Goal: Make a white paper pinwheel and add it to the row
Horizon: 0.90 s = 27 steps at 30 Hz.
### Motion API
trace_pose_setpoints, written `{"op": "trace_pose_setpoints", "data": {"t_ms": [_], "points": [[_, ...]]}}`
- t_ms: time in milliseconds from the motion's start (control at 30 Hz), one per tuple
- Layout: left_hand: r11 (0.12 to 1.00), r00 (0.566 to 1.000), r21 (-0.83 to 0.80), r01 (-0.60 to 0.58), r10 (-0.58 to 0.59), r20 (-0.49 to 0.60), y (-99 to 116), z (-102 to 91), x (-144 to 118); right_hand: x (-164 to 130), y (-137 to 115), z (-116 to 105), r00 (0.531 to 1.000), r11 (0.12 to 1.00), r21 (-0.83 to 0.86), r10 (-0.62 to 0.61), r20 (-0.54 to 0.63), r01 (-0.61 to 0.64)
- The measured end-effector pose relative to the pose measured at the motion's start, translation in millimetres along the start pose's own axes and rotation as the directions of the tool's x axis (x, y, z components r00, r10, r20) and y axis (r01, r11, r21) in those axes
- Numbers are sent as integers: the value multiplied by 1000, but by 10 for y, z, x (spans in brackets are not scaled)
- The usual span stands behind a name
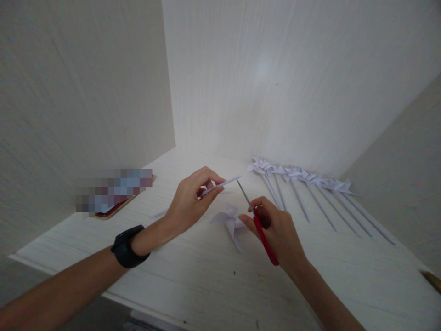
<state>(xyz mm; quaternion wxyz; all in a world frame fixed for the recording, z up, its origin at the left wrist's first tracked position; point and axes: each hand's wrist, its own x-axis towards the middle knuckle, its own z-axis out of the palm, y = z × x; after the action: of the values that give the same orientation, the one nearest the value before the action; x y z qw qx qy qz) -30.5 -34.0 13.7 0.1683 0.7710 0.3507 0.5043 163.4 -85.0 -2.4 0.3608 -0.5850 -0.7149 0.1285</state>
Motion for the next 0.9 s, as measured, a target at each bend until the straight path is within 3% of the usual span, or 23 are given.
{"op": "trace_pose_setpoints", "data": {"t_ms": [600,900], "points": [[998,999,-48,42,-42,-8,16,-1,3,-5,2,21,1000,998,-54,-24,7,25],[1000,989,-2,31,-31,-141,45,1,-25,4,-39,11,999,994,-103,-30,27,33]]}}
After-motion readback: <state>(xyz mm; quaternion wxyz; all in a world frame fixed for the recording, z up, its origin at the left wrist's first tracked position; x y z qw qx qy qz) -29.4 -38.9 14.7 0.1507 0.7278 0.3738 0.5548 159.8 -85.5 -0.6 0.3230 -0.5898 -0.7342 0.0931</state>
